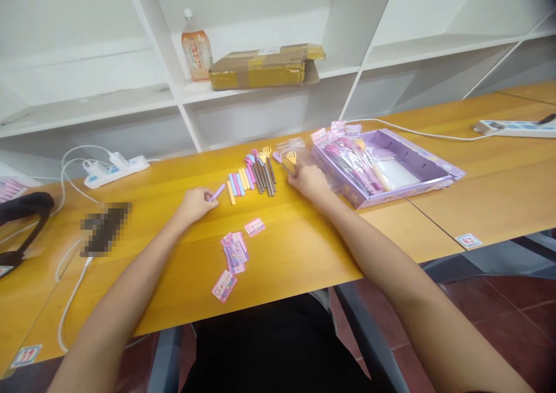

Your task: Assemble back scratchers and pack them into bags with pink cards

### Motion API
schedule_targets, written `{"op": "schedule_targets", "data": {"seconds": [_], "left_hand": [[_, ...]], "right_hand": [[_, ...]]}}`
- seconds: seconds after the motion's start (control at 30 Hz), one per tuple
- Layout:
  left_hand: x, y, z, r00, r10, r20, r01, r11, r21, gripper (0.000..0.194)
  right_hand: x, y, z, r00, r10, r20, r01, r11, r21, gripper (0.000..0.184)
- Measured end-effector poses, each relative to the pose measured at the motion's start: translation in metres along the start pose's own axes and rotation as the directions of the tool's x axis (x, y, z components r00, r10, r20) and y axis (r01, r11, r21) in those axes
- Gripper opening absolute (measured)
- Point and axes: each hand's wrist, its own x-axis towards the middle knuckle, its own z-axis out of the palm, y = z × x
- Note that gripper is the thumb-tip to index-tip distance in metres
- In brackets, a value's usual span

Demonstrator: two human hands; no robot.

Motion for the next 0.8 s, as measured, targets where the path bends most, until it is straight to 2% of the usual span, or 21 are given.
{"op": "schedule_targets", "data": {"seconds": [0.07,0.1,0.13,0.2,0.27,0.33,0.43,0.5,0.63,0.8], "left_hand": [[-0.016,0.001,0.000,0.999,0.042,-0.034,-0.043,0.998,-0.038,0.016],[-0.024,0.002,0.002,0.995,0.074,-0.062,-0.078,0.995,-0.067,0.016],[-0.032,0.003,0.004,0.989,0.114,-0.097,-0.123,0.988,-0.095,0.016],[-0.047,0.006,0.009,0.963,0.210,-0.172,-0.232,0.965,-0.123,0.015],[-0.059,0.010,0.015,0.929,0.307,-0.209,-0.330,0.940,-0.085,0.016],[-0.067,0.014,0.020,0.906,0.381,-0.183,-0.388,0.922,0.002,0.020],[-0.072,0.020,0.026,0.888,0.445,-0.115,-0.433,0.894,0.114,0.029],[-0.072,0.022,0.028,0.878,0.467,-0.105,-0.452,0.881,0.137,0.033],[-0.071,0.022,0.030,0.869,0.484,-0.101,-0.469,0.872,0.140,0.035],[-0.071,0.019,0.030,0.866,0.489,-0.105,-0.471,0.868,0.154,0.035]], "right_hand": [[0.002,-0.001,0.001,0.998,0.009,-0.068,0.008,0.969,0.249,0.024],[0.002,-0.002,0.002,0.994,0.016,-0.105,0.029,0.911,0.411,0.025],[0.001,-0.003,0.003,0.991,0.028,-0.129,0.052,0.814,0.578,0.028],[-0.003,-0.008,0.006,0.993,0.020,-0.116,0.087,0.537,0.839,0.034],[-0.012,-0.014,0.010,0.995,-0.072,-0.064,0.082,0.285,0.955,0.038],[-0.024,-0.021,0.014,0.977,-0.211,-0.011,0.044,0.152,0.987,0.038],[-0.041,-0.030,0.018,0.920,-0.385,0.070,-0.038,0.089,0.995,0.035],[-0.049,-0.034,0.020,0.889,-0.441,0.119,-0.094,0.079,0.992,0.036],[-0.054,-0.039,0.021,0.880,-0.446,0.165,-0.148,0.074,0.986,0.041],[-0.055,-0.040,0.016,0.892,-0.430,0.140,-0.135,0.043,0.990,0.040]]}}
